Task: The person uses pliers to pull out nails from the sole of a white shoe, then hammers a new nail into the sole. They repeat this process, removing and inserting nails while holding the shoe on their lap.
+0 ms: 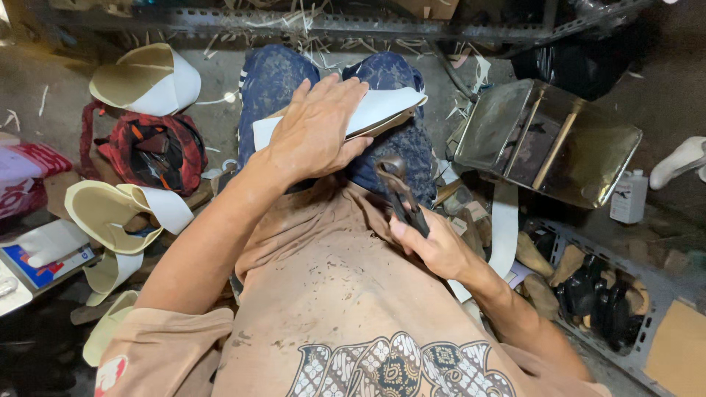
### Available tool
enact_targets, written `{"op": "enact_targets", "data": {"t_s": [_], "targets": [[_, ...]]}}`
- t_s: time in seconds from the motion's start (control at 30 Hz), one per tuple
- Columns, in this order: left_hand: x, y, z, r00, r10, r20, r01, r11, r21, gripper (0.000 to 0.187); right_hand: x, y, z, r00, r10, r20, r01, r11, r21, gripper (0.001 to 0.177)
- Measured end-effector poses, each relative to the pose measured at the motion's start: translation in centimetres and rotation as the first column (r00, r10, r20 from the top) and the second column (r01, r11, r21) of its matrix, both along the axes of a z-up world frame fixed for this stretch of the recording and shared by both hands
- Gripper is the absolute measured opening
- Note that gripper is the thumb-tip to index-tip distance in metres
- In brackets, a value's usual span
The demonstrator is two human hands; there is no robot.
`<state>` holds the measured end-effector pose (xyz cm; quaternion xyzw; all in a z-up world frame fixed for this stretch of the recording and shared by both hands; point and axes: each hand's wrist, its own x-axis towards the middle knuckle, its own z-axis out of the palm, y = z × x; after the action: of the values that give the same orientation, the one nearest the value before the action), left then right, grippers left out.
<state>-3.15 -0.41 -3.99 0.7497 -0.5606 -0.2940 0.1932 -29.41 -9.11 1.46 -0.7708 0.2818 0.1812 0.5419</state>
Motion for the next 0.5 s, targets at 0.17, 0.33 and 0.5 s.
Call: {"op": "enact_targets", "data": {"t_s": [0.17,0.33,0.5], "targets": [[-2.3,1.6,-0.7,0.938,0.062,0.342,-0.004,0.986,-0.167,0.082,1.4,-1.3,1.3,0.997,0.063,-0.05,-0.073,0.968,-0.242,0.027],[-4.1,2.5,0.7,0.845,0.072,0.53,0.039,0.98,-0.196,0.096,0.0,-1.9,0.3,0.98,0.191,-0.048,-0.192,0.874,-0.446,0.05],[-5.6,2.8,0.6,0.766,0.215,0.605,0.031,0.929,-0.369,0.043,-0.6,-1.2,1.4,0.959,0.161,-0.231,-0.25,0.866,-0.434,0.051]]}}
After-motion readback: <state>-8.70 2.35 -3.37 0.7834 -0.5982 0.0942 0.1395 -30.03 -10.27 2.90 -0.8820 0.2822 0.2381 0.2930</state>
